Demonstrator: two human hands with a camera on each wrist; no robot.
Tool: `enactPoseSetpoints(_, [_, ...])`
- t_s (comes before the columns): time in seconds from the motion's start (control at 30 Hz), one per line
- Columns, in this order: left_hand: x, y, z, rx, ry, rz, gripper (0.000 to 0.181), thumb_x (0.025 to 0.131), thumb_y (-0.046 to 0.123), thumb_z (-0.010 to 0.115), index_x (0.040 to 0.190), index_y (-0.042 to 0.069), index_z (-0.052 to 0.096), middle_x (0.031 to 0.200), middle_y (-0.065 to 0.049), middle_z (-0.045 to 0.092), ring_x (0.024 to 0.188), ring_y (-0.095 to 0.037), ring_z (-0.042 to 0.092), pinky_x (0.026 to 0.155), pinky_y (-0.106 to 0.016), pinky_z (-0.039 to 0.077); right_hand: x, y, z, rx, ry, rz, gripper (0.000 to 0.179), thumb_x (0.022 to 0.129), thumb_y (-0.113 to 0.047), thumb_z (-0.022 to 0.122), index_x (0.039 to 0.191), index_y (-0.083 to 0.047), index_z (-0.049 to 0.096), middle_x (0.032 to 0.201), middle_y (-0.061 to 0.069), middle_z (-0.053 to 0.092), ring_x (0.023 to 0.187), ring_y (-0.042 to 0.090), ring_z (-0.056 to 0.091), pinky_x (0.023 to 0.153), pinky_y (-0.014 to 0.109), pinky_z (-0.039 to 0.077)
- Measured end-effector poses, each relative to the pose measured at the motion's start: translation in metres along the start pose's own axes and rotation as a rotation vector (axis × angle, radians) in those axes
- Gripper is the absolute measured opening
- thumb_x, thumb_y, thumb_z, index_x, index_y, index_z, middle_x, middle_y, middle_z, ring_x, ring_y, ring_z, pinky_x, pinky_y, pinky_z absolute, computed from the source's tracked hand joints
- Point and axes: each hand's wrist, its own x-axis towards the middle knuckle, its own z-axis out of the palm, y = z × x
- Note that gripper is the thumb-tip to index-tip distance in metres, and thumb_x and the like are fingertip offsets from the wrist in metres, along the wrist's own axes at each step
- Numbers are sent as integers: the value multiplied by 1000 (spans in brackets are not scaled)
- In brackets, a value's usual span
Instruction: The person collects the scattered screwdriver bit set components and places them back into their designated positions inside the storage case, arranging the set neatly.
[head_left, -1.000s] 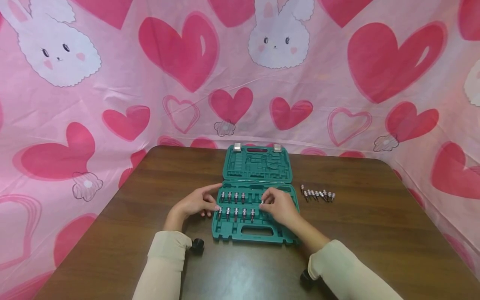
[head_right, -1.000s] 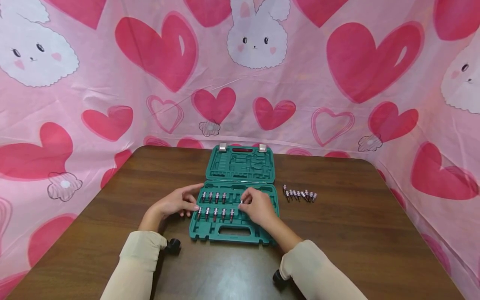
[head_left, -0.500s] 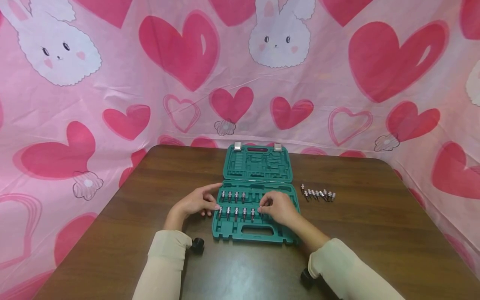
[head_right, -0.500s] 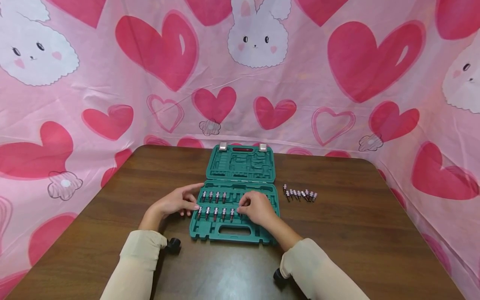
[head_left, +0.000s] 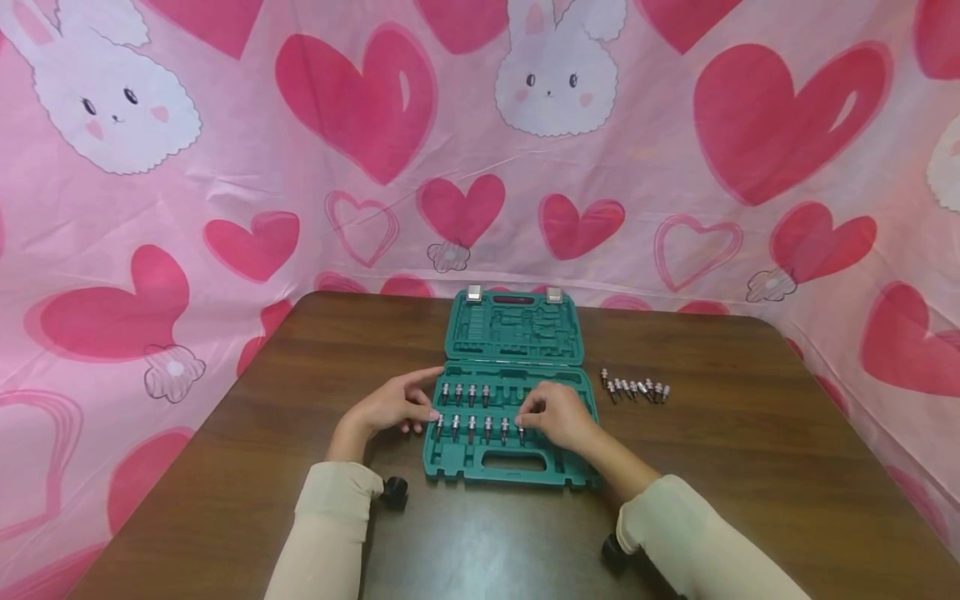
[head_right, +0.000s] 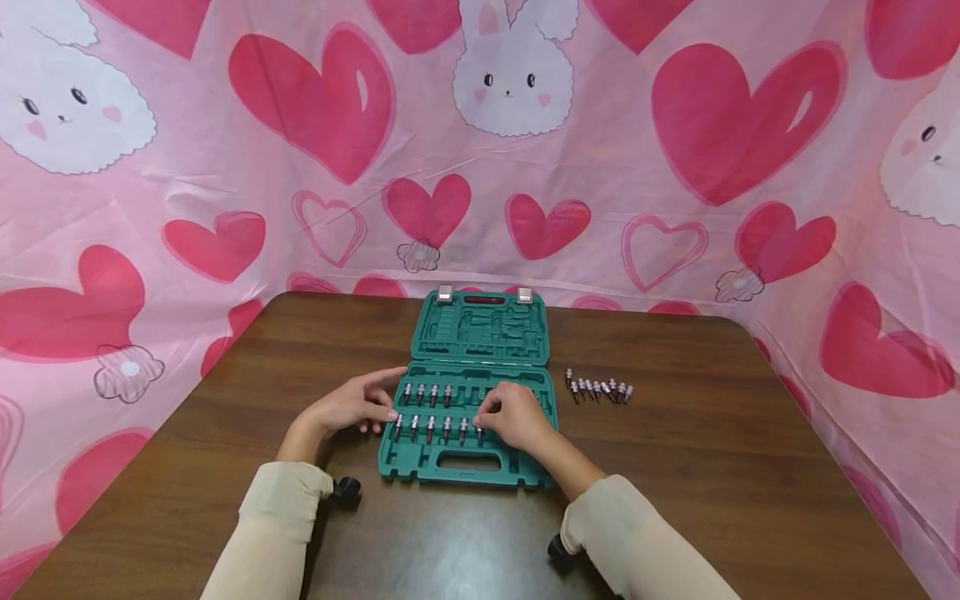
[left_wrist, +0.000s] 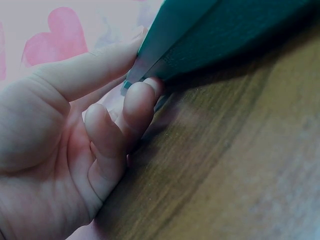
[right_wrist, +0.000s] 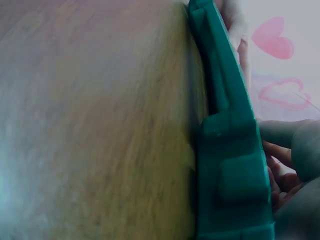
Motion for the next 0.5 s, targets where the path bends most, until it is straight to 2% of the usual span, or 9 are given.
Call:
enactPoseSetpoints(0.23, [1, -2, 0, -3, 7, -8, 75, 87, 14, 74, 151, 18, 37, 85, -12, 68, 61, -23, 60, 55, -31, 50, 2, 4, -2, -23, -47, -39, 17, 82, -17, 79, 73, -17, 65, 74, -5, 56, 70, 14, 51, 63, 32, 44])
enactPoseSetpoints(0.5, [2, -2, 1, -8, 9, -12, 74, 87, 14, 74, 151, 20, 37, 86, -12, 68, 61, -23, 61, 55, -31, 50, 6, 3, -5, -45, -104, -37, 19, 82, -17, 79, 75, -17, 62, 74, -4, 56, 69, 13, 51, 62, 31, 45])
